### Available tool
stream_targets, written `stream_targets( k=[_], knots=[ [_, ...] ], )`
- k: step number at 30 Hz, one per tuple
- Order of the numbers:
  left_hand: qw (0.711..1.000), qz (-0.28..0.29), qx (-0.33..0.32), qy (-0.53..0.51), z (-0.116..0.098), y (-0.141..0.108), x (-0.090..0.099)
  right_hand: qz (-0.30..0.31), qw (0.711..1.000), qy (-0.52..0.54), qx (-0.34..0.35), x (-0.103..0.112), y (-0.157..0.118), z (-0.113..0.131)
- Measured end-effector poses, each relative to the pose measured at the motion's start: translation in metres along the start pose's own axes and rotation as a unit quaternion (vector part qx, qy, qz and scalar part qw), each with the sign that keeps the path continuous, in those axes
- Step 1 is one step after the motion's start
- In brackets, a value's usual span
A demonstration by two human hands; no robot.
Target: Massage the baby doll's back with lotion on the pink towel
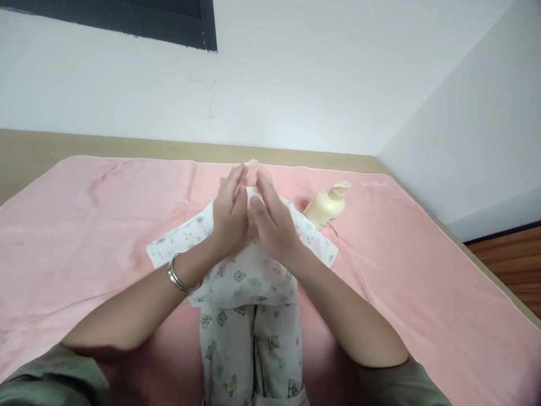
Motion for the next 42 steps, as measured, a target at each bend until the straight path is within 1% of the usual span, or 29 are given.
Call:
stream_targets(
  k=[1, 2, 3, 4, 6, 9, 11, 13, 15, 18, 20, 22, 24, 26, 27, 29, 30, 31, 33, 34, 36, 37, 38, 39, 41, 42],
  knots=[
    [0.998, -0.007, -0.05, 0.043, 0.003, 0.005, 0.003, 0.028, 0.999, -0.016, 0.002, -0.01, 0.002, -0.01],
    [0.991, -0.012, -0.098, 0.093, 0.007, 0.008, 0.006, 0.037, 0.999, -0.039, 0.012, -0.018, 0.003, -0.017],
    [0.98, -0.017, -0.139, 0.141, 0.011, 0.011, 0.008, 0.039, 0.997, -0.061, 0.023, -0.023, 0.002, -0.022],
    [0.969, -0.018, -0.166, 0.179, 0.016, 0.012, 0.01, 0.035, 0.996, -0.08, 0.036, -0.027, 0.001, -0.026],
    [0.958, -0.013, -0.194, 0.212, 0.022, 0.011, 0.013, 0.026, 0.993, -0.099, 0.066, -0.029, -0.001, -0.031],
    [0.939, 0.008, -0.241, 0.247, 0.024, 0.007, 0.015, 0.053, 0.987, -0.101, 0.11, -0.024, 0.003, -0.041],
    [0.919, 0.013, -0.272, 0.285, 0.024, 0.006, 0.017, 0.074, 0.985, -0.118, 0.104, -0.019, 0.008, -0.052],
    [0.902, 0.01, -0.29, 0.32, 0.026, 0.007, 0.021, 0.086, 0.982, -0.152, 0.073, -0.015, 0.01, -0.061],
    [0.896, -0.001, -0.286, 0.338, 0.029, 0.009, 0.025, 0.076, 0.976, -0.201, 0.033, -0.014, 0.006, -0.063],
    [0.901, -0.011, -0.268, 0.342, 0.033, 0.01, 0.029, 0.038, 0.96, -0.276, -0.002, -0.017, -0.013, -0.048],
    [0.908, -0.008, -0.254, 0.334, 0.035, 0.01, 0.03, 0.032, 0.955, -0.294, 0.029, -0.023, -0.027, -0.033],
    [0.915, -0.001, -0.242, 0.324, 0.036, 0.01, 0.031, 0.048, 0.955, -0.281, 0.084, -0.027, -0.031, -0.025],
    [0.918, -0.001, -0.24, 0.316, 0.036, 0.01, 0.032, 0.08, 0.958, -0.245, 0.128, -0.025, -0.024, -0.03],
    [0.917, -0.002, -0.251, 0.31, 0.034, 0.009, 0.032, 0.123, 0.961, -0.195, 0.15, -0.02, -0.009, -0.045],
    [0.916, 0.0, -0.258, 0.309, 0.033, 0.009, 0.032, 0.142, 0.963, -0.176, 0.146, -0.016, -0.001, -0.053],
    [0.912, 0.005, -0.266, 0.311, 0.032, 0.009, 0.03, 0.132, 0.969, -0.183, 0.1, -0.009, 0.012, -0.065],
    [0.911, 0.006, -0.265, 0.315, 0.031, 0.009, 0.029, 0.12, 0.969, -0.203, 0.07, -0.008, 0.013, -0.066],
    [0.911, 0.004, -0.263, 0.318, 0.031, 0.009, 0.029, 0.104, 0.967, -0.231, 0.04, -0.008, 0.011, -0.064],
    [0.912, -0.001, -0.253, 0.323, 0.032, 0.01, 0.029, 0.074, 0.956, -0.283, 0.007, -0.012, -0.001, -0.051],
    [0.914, -0.003, -0.246, 0.322, 0.032, 0.01, 0.03, 0.069, 0.952, -0.297, 0.016, -0.016, -0.009, -0.041],
    [0.919, -0.005, -0.233, 0.318, 0.034, 0.011, 0.03, 0.089, 0.949, -0.287, 0.09, -0.026, -0.022, -0.024],
    [0.921, -0.007, -0.228, 0.315, 0.034, 0.012, 0.031, 0.102, 0.949, -0.274, 0.119, -0.029, -0.025, -0.02],
    [0.922, -0.009, -0.227, 0.313, 0.034, 0.012, 0.031, 0.115, 0.949, -0.257, 0.138, -0.03, -0.024, -0.02],
    [0.921, -0.008, -0.231, 0.312, 0.034, 0.013, 0.031, 0.125, 0.952, -0.241, 0.141, -0.029, -0.021, -0.024],
    [0.915, -0.002, -0.248, 0.318, 0.033, 0.013, 0.029, 0.136, 0.96, -0.213, 0.121, -0.023, -0.007, -0.039],
    [0.912, 0.003, -0.254, 0.322, 0.032, 0.012, 0.028, 0.132, 0.964, -0.211, 0.098, -0.019, 0.002, -0.047]
  ],
)
Point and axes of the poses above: each hand's wrist, its own y-axis towards the middle knuckle, its own x-axis out of the back of the hand, z = x × y, the point moved 4 cm from there along y, towards the middle knuckle, and after that the axes turned 13 degrees about -z, right-handed, at the moved point
